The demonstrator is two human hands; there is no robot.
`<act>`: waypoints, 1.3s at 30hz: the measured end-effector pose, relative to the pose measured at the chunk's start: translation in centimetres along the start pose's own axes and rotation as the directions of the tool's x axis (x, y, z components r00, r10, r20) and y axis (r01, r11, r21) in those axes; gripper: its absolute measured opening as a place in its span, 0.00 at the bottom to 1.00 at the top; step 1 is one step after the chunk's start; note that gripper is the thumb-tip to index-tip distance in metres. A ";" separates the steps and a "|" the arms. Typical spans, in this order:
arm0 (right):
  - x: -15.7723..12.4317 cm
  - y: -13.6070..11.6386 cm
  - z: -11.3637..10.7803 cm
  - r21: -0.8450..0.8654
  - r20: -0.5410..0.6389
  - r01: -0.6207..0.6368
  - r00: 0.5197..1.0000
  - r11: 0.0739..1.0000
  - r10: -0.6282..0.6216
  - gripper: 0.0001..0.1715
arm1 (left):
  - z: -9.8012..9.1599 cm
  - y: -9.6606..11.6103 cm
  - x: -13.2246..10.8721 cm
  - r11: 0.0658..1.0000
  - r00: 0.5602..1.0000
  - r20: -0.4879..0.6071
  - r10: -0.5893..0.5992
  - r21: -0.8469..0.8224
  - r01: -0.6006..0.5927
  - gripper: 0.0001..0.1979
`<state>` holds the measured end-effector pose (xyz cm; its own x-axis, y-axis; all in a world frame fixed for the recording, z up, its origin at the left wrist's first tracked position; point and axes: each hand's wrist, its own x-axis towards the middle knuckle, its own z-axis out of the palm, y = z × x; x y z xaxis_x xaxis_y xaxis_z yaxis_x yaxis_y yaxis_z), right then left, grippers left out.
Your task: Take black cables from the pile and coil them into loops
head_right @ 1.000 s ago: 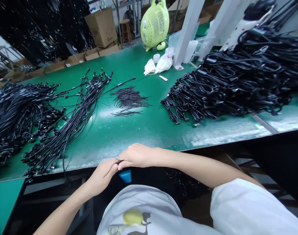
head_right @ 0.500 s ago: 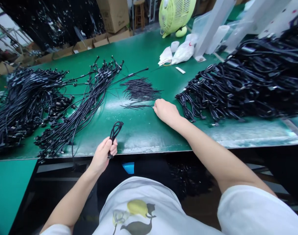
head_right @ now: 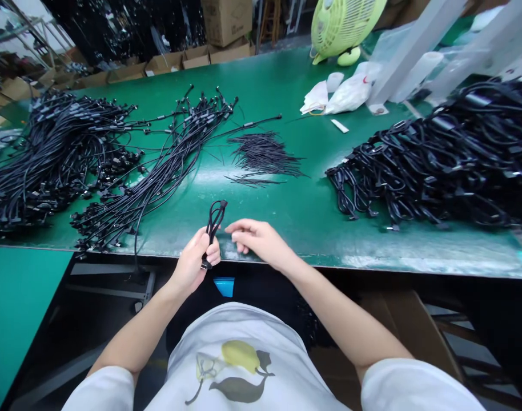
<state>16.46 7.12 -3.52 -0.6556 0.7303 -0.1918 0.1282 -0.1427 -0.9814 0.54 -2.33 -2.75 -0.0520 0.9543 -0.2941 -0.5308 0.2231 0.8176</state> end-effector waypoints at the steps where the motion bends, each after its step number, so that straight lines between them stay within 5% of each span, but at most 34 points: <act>1: -0.4 0.2 1.1 -0.005 0.042 -0.006 0.999 1.000 0.006 0.18 | -0.1 -0.2 0.0 1.000 1.000 0.006 0.000 -0.006 0.000 0.23; 4: -1.1 0.5 3.0 -0.180 0.063 0.064 0.997 0.982 -0.053 0.15 | -0.8 -0.7 -0.2 0.990 0.998 0.005 0.066 0.125 -0.067 0.23; 6: -1.3 0.4 3.5 -0.466 0.046 0.219 0.974 0.857 -0.224 0.12 | -1.5 -0.9 -0.2 0.924 0.986 -0.019 0.166 0.351 -0.149 0.23; 9: -1.2 -0.2 3.6 -0.851 0.218 0.426 0.819 0.308 -0.532 0.15 | -2.1 -0.8 -0.3 0.701 0.946 0.020 0.324 0.667 -0.254 0.21; 11: -0.9 -1.1 3.4 -0.851 0.459 0.515 0.639 -0.101 -0.617 0.17 | -2.2 -0.5 -0.3 0.579 0.927 0.091 0.364 0.758 -0.301 0.18; 13: -0.5 -2.3 3.2 -0.739 0.653 0.574 0.479 -0.354 -0.586 0.18 | -2.3 -0.2 -0.5 0.549 0.932 0.123 0.340 0.779 -0.303 0.15; 15: -0.1 -3.5 2.9 -0.643 0.758 0.615 0.428 -0.456 -0.493 0.17 | -2.6 0.1 -0.7 0.610 0.962 0.107 0.251 0.754 -0.243 0.12; 20: -0.1 -5.2 2.7 -0.503 0.863 0.666 0.427 -0.551 -0.270 0.17 | -3.1 0.1 -0.9 0.869 0.997 0.077 -0.026 0.494 -0.015 0.14; 25: -0.2 -4.7 3.0 -0.478 0.877 0.722 0.426 -0.500 -0.224 0.20 | -2.1 -0.2 -1.0 0.936 0.991 0.055 -0.124 0.338 0.099 0.13; 30: 1.0 -4.4 3.0 -0.673 0.740 0.667 0.613 -0.321 -0.278 0.16 | -0.8 -0.1 -0.7 0.970 1.000 0.002 0.024 0.241 -0.024 0.04; 32: 1.4 -4.4 3.3 -0.781 0.614 0.608 0.709 -0.140 -0.346 0.15 | -0.7 0.1 -0.2 0.987 0.993 -0.046 0.108 0.125 -0.102 0.09; 35: 1.5 -3.8 4.4 -0.813 0.349 0.492 0.839 0.310 -0.417 0.18 | -0.9 1.0 0.2 0.986 0.979 -0.120 0.166 0.007 -0.166 0.20; 37: 1.5 -3.2 4.8 -0.683 0.228 0.414 0.904 0.602 -0.362 0.20 | -1.2 1.8 -0.3 0.963 0.951 -0.156 0.267 0.090 -0.256 0.23; 39: 1.7 -2.7 4.6 -0.575 0.157 0.329 0.943 0.749 -0.293 0.20 | -1.5 2.5 -1.1 0.885 0.916 -0.096 0.390 0.314 -0.344 0.27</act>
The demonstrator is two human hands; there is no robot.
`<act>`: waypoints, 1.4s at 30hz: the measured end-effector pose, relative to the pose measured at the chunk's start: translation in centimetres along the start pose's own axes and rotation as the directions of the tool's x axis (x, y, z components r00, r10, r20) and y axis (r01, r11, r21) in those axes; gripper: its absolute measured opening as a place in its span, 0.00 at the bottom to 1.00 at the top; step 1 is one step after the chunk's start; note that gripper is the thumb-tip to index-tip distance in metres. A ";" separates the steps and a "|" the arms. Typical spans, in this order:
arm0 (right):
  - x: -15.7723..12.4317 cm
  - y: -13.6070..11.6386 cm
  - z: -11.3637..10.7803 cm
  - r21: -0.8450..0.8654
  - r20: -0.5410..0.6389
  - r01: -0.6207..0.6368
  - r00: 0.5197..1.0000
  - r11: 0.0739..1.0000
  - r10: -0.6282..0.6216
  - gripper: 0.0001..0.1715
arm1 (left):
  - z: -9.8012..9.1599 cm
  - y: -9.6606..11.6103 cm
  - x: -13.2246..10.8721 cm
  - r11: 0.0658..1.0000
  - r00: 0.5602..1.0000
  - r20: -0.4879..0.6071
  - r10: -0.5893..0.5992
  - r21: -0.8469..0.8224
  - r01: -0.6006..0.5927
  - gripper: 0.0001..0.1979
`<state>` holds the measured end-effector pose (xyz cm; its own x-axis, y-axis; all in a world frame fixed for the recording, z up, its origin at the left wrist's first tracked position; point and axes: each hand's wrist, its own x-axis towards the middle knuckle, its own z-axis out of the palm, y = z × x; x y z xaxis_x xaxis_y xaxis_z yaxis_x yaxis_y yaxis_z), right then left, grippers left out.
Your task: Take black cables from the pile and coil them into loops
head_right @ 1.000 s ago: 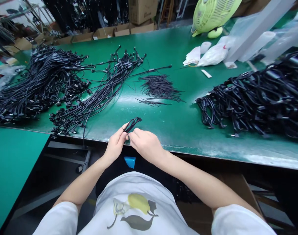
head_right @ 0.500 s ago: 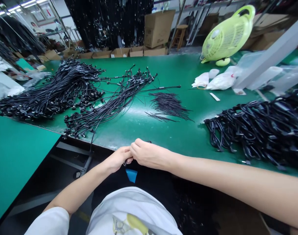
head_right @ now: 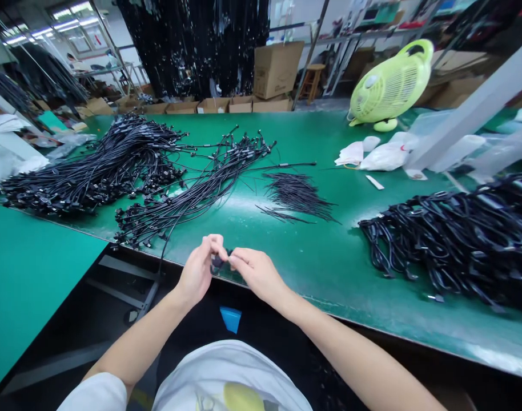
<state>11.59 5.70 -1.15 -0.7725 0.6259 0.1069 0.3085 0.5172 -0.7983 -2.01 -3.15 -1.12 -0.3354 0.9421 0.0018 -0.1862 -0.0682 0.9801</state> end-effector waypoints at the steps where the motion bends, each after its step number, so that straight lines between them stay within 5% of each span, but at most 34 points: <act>1: 0.1 0.3 -0.2 0.023 -0.022 -0.031 0.999 0.999 0.032 0.19 | -0.3 0.2 -0.3 0.991 0.997 0.059 0.045 0.125 -0.052 0.29; 3: 0.1 0.6 -0.8 -0.013 -0.110 -0.041 0.993 0.999 0.040 0.18 | -0.6 0.0 -0.7 0.943 0.980 0.198 0.032 0.318 -0.095 0.31; 5: -0.2 0.5 -1.3 -0.113 -0.179 0.028 0.983 0.993 -0.048 0.17 | -0.7 -1.0 -0.6 0.923 0.975 0.218 -0.039 0.381 -0.048 0.32; 9: -1.3 0.0 -0.6 -0.422 -0.133 0.275 0.924 0.864 -0.359 0.20 | -0.9 -2.9 0.8 0.974 0.986 0.058 -0.155 0.176 0.143 0.37; 12: -1.9 0.3 0.4 -0.530 -0.028 0.396 0.876 0.750 -0.481 0.21 | -1.2 -2.4 1.1 0.986 0.987 0.041 -0.155 0.065 0.152 0.35; 15: -1.9 1.1 0.6 -0.435 0.066 0.424 0.895 0.795 -0.441 0.21 | -1.2 -0.4 -0.1 0.990 0.993 0.073 -0.093 0.109 0.085 0.36; 19: -1.6 1.8 -0.1 -0.295 0.042 0.285 0.957 0.912 -0.286 0.18 | -0.9 0.8 -2.2 0.957 0.948 0.315 -0.040 0.284 -0.055 0.33; 24: -1.8 1.4 -0.8 -0.315 -0.130 0.202 0.959 0.927 -0.253 0.17 | -0.7 -1.7 -2.1 0.939 0.999 0.009 0.051 0.339 -0.051 0.15; 27: -1.8 0.8 -0.4 -0.180 -0.178 0.198 0.957 0.963 -0.230 0.18 | -0.3 -3.0 -1.8 0.983 0.990 0.105 -0.090 0.166 0.071 0.25; 30: -1.9 0.5 0.0 0.230 -0.113 0.071 0.993 0.971 -0.046 0.20 | 0.2 -3.3 -2.0 0.983 0.982 0.176 -0.065 0.179 0.033 0.23; 33: -2.1 0.8 0.2 0.714 0.237 -0.267 0.962 0.647 0.135 0.22 | 0.1 -3.0 -2.3 0.940 0.979 0.171 0.108 0.302 -0.156 0.21; 35: -2.4 1.1 0.3 0.803 0.454 -0.455 0.885 0.385 0.097 0.26 | -0.1 -2.7 -2.4 0.926 0.958 0.239 0.157 0.302 -0.227 0.20; 37: -2.7 1.4 0.3 0.792 0.533 -0.526 0.843 0.310 0.069 0.28 | -0.3 -2.4 -2.5 0.941 0.947 0.294 0.131 0.264 -0.212 0.20; 40: -2.9 2.2 -0.4 0.661 0.481 -0.477 0.862 0.580 0.161 0.26 | -0.3 -2.2 -2.4 0.980 0.970 0.242 0.020 0.186 -0.067 0.19; 42: -2.7 2.6 -1.4 0.520 0.268 -0.326 0.940 0.790 0.211 0.23 | -0.1 -2.3 -2.3 0.992 0.985 0.165 -0.058 0.120 0.038 0.21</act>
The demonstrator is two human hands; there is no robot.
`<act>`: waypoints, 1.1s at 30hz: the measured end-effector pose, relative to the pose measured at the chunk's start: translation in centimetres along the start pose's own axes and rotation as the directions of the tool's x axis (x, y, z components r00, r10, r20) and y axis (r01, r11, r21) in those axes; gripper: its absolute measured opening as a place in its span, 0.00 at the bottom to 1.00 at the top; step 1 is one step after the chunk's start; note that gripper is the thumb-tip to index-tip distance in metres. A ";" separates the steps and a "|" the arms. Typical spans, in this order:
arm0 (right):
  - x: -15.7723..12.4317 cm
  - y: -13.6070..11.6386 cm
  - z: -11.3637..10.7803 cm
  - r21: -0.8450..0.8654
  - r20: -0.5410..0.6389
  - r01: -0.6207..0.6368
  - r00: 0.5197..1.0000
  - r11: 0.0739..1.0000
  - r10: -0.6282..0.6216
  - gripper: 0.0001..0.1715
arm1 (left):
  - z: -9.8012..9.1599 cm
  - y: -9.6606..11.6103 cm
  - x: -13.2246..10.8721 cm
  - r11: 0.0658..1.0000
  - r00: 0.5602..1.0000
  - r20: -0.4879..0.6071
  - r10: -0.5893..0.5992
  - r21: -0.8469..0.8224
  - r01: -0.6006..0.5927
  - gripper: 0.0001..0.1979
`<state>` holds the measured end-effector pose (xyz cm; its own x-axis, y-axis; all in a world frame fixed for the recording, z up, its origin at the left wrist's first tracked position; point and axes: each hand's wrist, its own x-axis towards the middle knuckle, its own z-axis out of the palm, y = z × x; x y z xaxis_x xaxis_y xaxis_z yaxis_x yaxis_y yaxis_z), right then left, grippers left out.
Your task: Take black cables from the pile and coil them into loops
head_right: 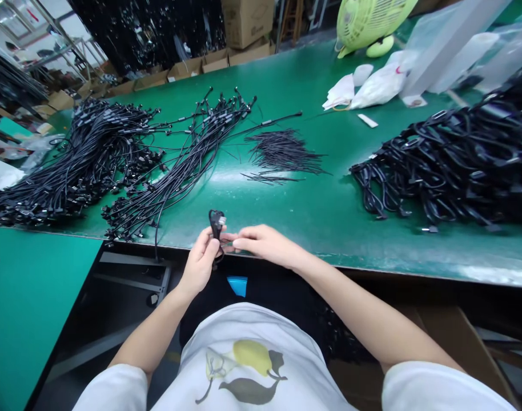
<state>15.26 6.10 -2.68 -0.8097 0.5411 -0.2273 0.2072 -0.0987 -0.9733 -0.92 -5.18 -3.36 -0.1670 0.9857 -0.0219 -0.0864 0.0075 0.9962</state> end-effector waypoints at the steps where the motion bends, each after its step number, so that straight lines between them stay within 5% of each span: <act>1: 0.0 -0.2 -0.4 -0.088 -0.120 0.092 0.988 0.992 -0.102 0.22 | 0.1 -0.1 0.1 0.999 0.999 -0.019 -0.033 -0.024 0.033 0.21; 3: 0.0 -0.8 -0.9 -0.211 -0.279 0.260 0.908 0.942 -0.313 0.26 | 0.4 -0.2 0.1 0.998 0.998 -0.016 -0.062 -0.016 0.062 0.24; 6: 0.2 -1.5 -0.3 -0.427 -0.233 0.394 0.822 0.814 -0.520 0.23 | 1.0 -0.1 0.1 0.997 0.996 0.042 -0.076 0.023 0.075 0.24; 8: 0.5 -1.8 0.4 -0.555 -0.220 0.397 0.778 0.732 -0.588 0.09 | 1.3 0.2 0.0 0.991 0.988 0.094 -0.124 -0.037 0.128 0.23; 13: 1.2 -2.1 0.7 -0.611 -0.374 0.346 0.667 0.712 -0.644 0.09 | 1.4 1.4 0.0 0.875 0.915 0.269 -0.302 -0.304 0.378 0.24; 18: 1.9 -1.6 0.2 -0.534 -0.403 0.328 0.711 0.779 -0.576 0.10 | 1.9 1.7 -0.2 0.728 0.846 0.350 -0.403 -0.437 0.528 0.22; 21: 2.1 -1.4 -0.3 -0.516 -0.403 0.297 0.744 0.803 -0.534 0.10 | 2.5 1.3 -0.3 0.751 0.888 0.236 -0.395 -0.473 0.460 0.17; 24: 2.2 -1.6 -1.4 -0.497 -0.517 0.229 0.697 0.837 -0.498 0.11 | 2.7 1.1 -0.2 0.811 0.924 0.131 -0.360 -0.446 0.379 0.18; 27: 2.2 -2.1 -2.3 -0.458 -0.588 0.187 0.669 0.869 -0.454 0.11 | 2.4 1.2 0.1 0.843 0.938 0.164 -0.304 -0.412 0.345 0.22; 33: 2.5 -1.8 -2.3 -0.290 -0.598 0.210 0.722 0.934 -0.348 0.13 | 1.7 0.3 0.4 0.877 0.952 0.243 -0.188 -0.394 0.274 0.31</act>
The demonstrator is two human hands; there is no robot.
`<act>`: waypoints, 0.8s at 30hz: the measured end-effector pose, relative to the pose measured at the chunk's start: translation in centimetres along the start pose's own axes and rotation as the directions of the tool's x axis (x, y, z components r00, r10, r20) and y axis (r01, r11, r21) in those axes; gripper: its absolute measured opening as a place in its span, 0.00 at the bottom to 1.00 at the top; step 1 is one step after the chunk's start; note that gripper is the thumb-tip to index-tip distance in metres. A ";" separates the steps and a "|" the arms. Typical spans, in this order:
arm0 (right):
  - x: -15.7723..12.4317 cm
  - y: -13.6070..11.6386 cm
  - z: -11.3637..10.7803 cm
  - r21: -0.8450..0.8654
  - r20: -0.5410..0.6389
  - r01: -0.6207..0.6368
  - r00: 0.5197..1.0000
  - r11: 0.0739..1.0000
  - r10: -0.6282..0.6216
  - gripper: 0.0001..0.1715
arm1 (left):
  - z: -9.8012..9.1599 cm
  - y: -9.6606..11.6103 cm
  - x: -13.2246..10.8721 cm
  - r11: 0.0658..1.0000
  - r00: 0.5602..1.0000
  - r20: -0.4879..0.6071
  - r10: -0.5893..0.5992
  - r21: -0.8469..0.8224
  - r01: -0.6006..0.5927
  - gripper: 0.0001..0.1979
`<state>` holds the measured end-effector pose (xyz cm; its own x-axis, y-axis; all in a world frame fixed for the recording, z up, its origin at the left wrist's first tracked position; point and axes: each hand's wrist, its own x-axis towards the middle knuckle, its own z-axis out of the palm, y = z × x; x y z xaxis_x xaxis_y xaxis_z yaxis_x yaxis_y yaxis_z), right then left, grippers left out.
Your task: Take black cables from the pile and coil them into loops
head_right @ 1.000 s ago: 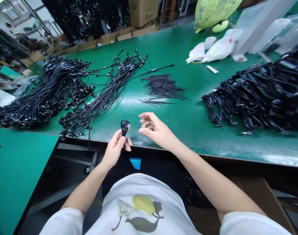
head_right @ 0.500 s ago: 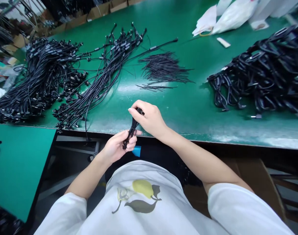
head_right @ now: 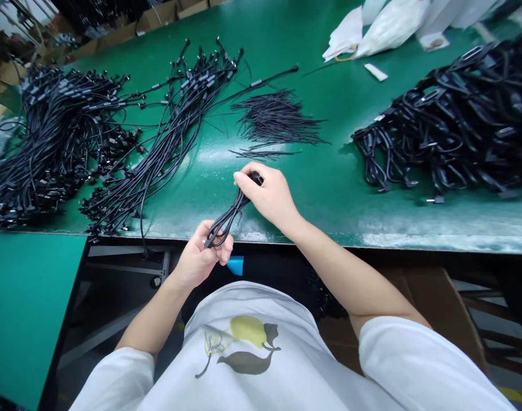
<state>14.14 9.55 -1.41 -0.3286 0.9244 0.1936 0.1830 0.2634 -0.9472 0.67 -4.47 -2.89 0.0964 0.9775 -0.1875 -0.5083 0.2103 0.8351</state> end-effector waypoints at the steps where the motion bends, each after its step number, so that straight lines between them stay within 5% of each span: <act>1: 0.0 0.1 0.1 0.044 0.023 -0.034 0.999 0.998 0.033 0.13 | -0.2 -0.2 0.1 1.000 1.000 -0.006 0.012 0.018 -0.012 0.30; 5: 0.1 0.2 0.2 0.259 0.090 -0.178 0.983 0.950 0.160 0.16 | -0.7 -0.6 0.5 1.000 1.000 -0.007 0.016 0.020 -0.015 0.31; 11: 0.9 -1.1 0.3 0.417 0.049 -0.201 0.979 0.886 0.199 0.20 | 0.2 -0.1 0.8 1.000 0.999 -0.036 -0.002 0.003 0.002 0.30; 16: 1.2 -1.2 0.6 0.509 0.187 -0.260 0.964 0.820 0.189 0.25 | 0.2 0.0 0.7 1.000 1.000 -0.022 -0.001 -0.024 0.000 0.28; 21: 0.7 -0.8 0.5 0.341 0.144 -0.113 0.987 0.933 0.067 0.14 | -1.4 0.8 0.3 0.989 0.987 0.077 -0.141 -0.036 0.144 0.30; 24: 0.4 -1.0 0.5 0.155 0.187 0.009 0.982 0.988 -0.039 0.10 | -1.5 0.9 0.4 0.988 0.988 0.003 -0.156 0.024 0.156 0.25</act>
<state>13.36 9.48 -0.48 -0.5025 0.8459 0.1789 0.0342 0.2263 -0.9735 -0.96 -3.92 -3.01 0.1766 0.9329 -0.3138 -0.4669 0.3601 0.8077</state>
